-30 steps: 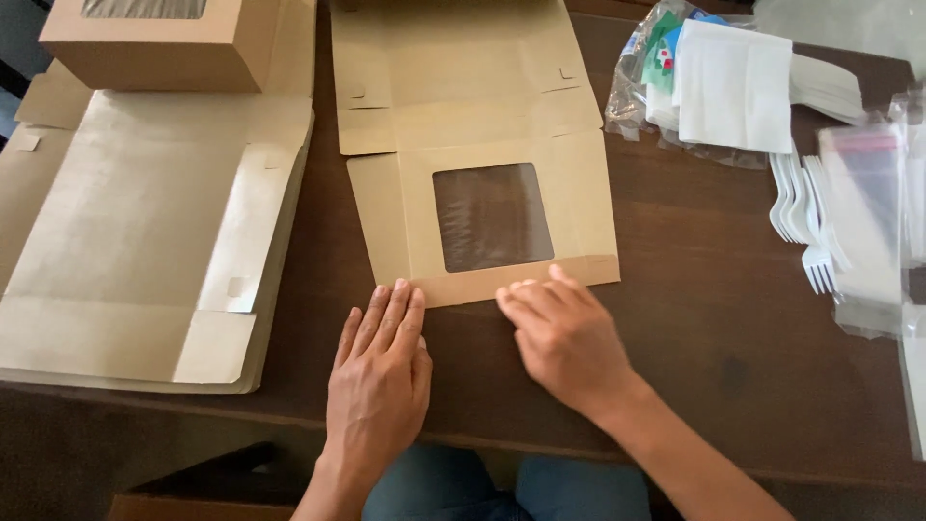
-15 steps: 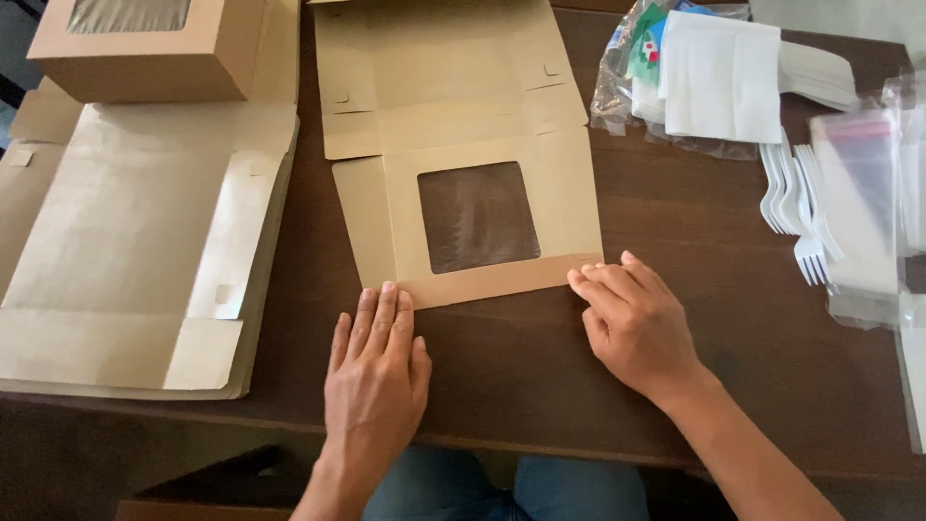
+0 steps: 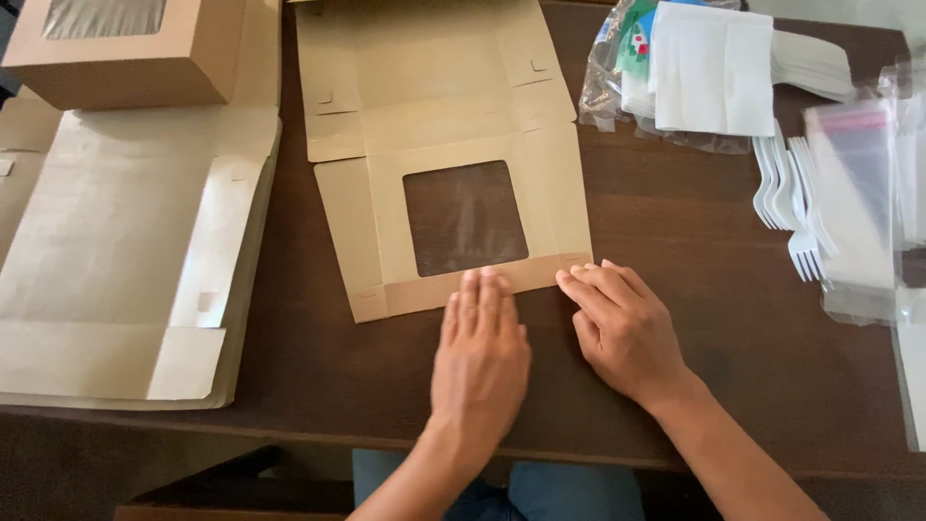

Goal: The person assembles a flat cardboard box by folding its flaps and pressing the creases to form a three-dimensional container. They manipulate the box on a wooden table, folding the bottom and side flaps inward and smoothing the edges to secure the shape.

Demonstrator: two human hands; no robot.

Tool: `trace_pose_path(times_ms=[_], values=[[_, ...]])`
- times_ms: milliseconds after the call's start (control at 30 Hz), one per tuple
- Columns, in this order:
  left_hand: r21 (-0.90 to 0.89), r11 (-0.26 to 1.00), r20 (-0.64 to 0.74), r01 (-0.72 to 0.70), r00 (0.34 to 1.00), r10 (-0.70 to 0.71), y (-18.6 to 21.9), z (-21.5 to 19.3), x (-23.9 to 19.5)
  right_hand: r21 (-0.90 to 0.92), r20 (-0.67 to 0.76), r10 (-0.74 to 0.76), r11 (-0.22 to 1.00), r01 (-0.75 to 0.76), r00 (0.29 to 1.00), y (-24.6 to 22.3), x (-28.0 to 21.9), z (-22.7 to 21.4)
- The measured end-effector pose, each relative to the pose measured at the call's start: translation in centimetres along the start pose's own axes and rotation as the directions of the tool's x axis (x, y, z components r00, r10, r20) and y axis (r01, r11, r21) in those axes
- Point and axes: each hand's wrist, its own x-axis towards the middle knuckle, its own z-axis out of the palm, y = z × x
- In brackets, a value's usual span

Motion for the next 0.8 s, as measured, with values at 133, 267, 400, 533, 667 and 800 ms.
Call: trace_pose_path(times_ms=[133, 267, 400, 533, 667, 800], values=[[-0.056, 0.998, -0.076, -0.027, 0.997, 0.022, 2.2, 0.3, 1.3, 0.072, 0.038, 0.055, 0.996, -0.057, 0.998, 0.2, -0.3, 0.0], [-0.106, 0.992, -0.139, -0.075, 0.989, 0.06, 3.4, -0.1, 2.3, 0.075, 0.059, 0.064, 0.995, -0.069, 0.996, 0.4, -0.5, -0.1], [-0.048, 0.999, -0.163, -0.023, 0.987, 0.015, 4.8, 0.0, 2.6, 0.062, 0.065, 0.072, 0.995, -0.076, 0.995, 0.5, -0.5, -0.1], [-0.078, 0.997, -0.19, -0.028, 0.982, 0.013, 4.1, -1.1, 2.6, 0.075, 0.059, 0.07, 0.994, -0.074, 0.996, 0.3, -0.3, -0.2], [-0.109, 0.994, -0.212, -0.033, 0.977, 0.01, 3.0, -2.2, 2.3, 0.047, 0.054, 0.045, 0.998, -0.048, 0.997, 0.1, 0.1, -0.3], [-0.051, 0.998, -0.182, -0.029, 0.983, 0.02, 0.7, -3.7, 1.2, 0.007, 0.016, 0.038, 0.999, -0.038, 0.999, -0.2, 0.2, -0.4]])
